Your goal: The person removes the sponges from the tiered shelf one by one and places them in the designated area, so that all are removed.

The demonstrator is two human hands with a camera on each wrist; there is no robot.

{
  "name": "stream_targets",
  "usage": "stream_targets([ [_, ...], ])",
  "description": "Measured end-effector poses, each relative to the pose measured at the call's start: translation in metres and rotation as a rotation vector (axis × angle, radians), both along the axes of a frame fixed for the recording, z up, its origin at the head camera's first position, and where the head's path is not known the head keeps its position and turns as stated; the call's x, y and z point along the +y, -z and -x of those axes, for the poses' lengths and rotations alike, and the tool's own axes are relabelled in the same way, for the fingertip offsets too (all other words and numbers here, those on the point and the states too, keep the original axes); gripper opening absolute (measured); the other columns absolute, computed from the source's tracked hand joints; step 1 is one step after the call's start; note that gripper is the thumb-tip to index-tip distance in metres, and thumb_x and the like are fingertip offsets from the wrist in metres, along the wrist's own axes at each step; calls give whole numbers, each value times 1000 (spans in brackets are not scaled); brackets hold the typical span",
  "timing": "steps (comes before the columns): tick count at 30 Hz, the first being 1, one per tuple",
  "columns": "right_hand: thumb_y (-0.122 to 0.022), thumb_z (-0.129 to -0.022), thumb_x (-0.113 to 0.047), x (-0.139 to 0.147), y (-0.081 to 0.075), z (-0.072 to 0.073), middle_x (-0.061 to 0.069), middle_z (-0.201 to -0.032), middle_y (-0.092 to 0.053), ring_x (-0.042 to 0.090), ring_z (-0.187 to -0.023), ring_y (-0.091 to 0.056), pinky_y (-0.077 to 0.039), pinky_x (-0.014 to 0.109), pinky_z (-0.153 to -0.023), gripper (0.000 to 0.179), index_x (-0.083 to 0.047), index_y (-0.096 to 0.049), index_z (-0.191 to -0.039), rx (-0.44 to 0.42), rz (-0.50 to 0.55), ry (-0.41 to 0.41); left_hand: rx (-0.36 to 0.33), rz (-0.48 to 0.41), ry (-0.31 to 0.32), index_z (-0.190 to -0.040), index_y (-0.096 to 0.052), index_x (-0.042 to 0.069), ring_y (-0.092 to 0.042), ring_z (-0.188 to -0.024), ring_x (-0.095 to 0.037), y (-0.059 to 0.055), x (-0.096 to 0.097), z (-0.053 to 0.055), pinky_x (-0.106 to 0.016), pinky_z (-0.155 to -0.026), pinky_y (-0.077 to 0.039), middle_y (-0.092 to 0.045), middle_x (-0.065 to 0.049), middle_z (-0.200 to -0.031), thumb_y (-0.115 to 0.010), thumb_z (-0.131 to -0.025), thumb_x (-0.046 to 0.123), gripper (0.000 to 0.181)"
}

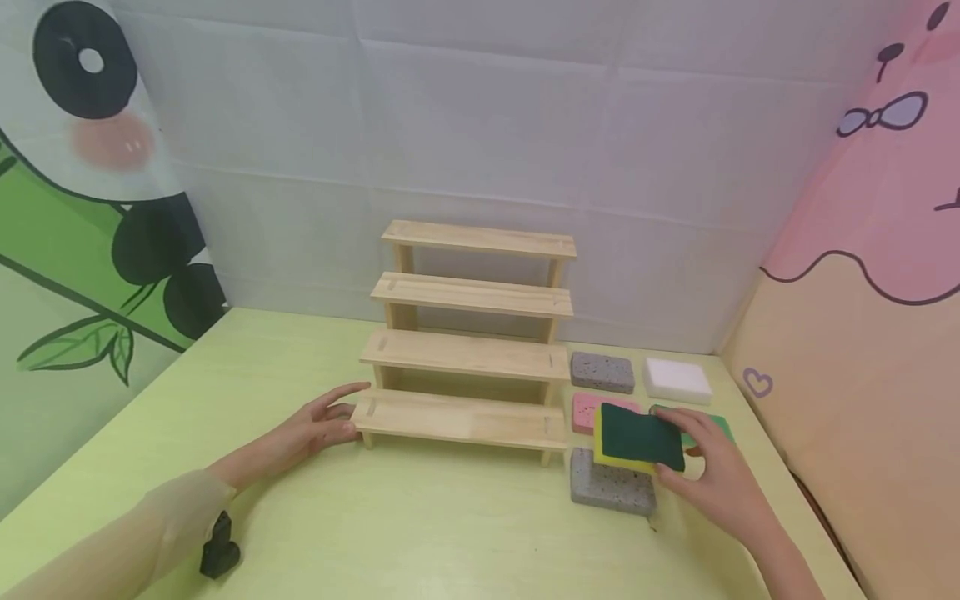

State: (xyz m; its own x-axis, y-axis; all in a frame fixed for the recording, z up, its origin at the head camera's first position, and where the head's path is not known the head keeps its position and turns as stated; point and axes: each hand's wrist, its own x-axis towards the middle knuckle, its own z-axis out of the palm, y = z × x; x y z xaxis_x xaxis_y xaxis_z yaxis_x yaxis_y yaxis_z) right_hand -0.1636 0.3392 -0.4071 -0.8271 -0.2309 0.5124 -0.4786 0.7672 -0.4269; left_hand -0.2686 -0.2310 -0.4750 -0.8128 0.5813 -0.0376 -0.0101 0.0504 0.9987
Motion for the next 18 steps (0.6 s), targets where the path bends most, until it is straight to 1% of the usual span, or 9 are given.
stream_targets([
  [4, -83, -71, 1, 12, 4, -2, -22, -130, -47, -17, -108, -42, -44, 4, -76, 73, -12, -56, -137, -11, 12, -6, 0, 19, -7, -159, -17, 24, -59, -121, -12, -1, 0, -1, -23, -101, -50, -53, -6, -137, -53, -102, 12, 68],
  [6, -83, -71, 2, 18, 5, -2, -27, -129, -45, -18, -108, -42, -44, 5, -76, 73, -10, -56, -137, -16, 12, -4, -5, 35, -14, -158, -18, 26, -58, -123, -12, -2, 1, -2, -22, -101, -49, -52, -7, -138, -54, -102, 13, 68],
  [9, -83, -71, 2, 26, 5, -4, -31, -128, -44, -18, -108, -42, -44, 6, -76, 72, -9, -55, -137, -29, 1, -5, -8, 58, -21, -158, -19, 29, -57, -125, -13, -3, 1, -2, -22, -102, -48, -50, -10, -142, -54, -102, 15, 68],
  [12, -83, -72, 2, 33, 4, -6, -32, -128, -44, -17, -107, -42, -45, 6, -76, 72, -9, -55, -138, -38, -3, -9, -11, 73, -25, -157, -19, 32, -55, -128, -13, -3, 0, -2, -21, -103, -47, -47, -12, -145, -54, -102, 17, 67],
  [14, -82, -72, 2, 38, 4, -7, -33, -128, -44, -18, -106, -42, -44, 5, -76, 72, -9, -55, -137, -41, -5, -11, -7, 77, -23, -157, -19, 32, -54, -128, -14, -3, 0, -2, -21, -103, -47, -46, -12, -147, -53, -102, 18, 66],
  [18, -82, -70, 5, 47, 8, -8, -35, -128, -43, -19, -106, -42, -43, 5, -75, 72, -5, -55, -136, -36, 0, -17, -7, 68, -24, -158, -19, 31, -55, -127, -13, -3, 0, -1, -21, -103, -47, -48, -11, -144, -54, -102, 17, 67],
])
